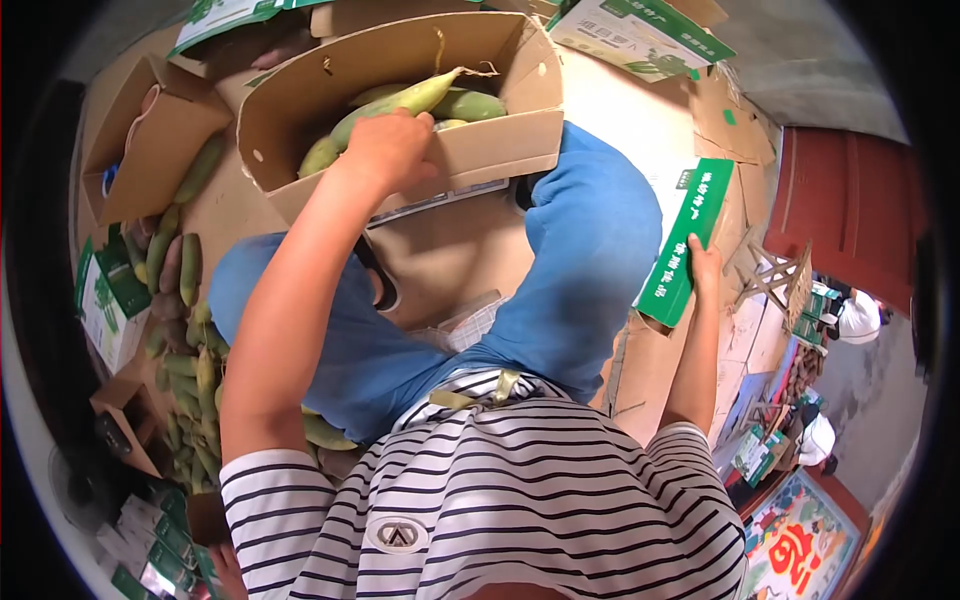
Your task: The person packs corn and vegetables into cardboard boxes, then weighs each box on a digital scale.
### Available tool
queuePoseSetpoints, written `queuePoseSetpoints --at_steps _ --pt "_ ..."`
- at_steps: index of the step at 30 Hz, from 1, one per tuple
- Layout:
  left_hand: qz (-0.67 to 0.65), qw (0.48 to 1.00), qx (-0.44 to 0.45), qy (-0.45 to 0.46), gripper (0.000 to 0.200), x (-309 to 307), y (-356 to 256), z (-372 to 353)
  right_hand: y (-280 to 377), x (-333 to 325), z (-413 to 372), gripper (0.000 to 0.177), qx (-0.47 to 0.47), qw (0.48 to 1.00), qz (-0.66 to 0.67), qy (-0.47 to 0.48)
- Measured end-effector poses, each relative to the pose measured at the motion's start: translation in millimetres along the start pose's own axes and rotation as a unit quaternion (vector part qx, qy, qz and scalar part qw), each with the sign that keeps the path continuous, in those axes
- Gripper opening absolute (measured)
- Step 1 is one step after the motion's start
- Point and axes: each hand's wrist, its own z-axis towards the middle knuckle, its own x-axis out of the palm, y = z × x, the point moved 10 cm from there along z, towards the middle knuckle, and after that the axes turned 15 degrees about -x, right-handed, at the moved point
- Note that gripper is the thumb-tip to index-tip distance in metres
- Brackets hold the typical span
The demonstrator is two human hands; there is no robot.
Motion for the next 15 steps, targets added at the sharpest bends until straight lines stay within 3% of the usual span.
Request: queuePoseSetpoints --at_steps 4,8,15 --pt "-0.009 1.0 -0.001 0.002 0.046 -3.5 -0.5 -0.8 10.4 -42.2 -4.3 0.034 0.038 0.997 0.018 -0.065" --pt "-0.004 1.0 -0.012 0.017 0.046 -2.0 -0.7 1.4 22.9 -77.3 -0.7 0.04 -0.014 0.977 0.162 -0.14" --pt "-0.004 1.0 -0.011 0.027 0.046 0.6 -1.9 5.6 134.6 -150.8 -5.6 0.046 -0.071 0.939 0.251 -0.223"
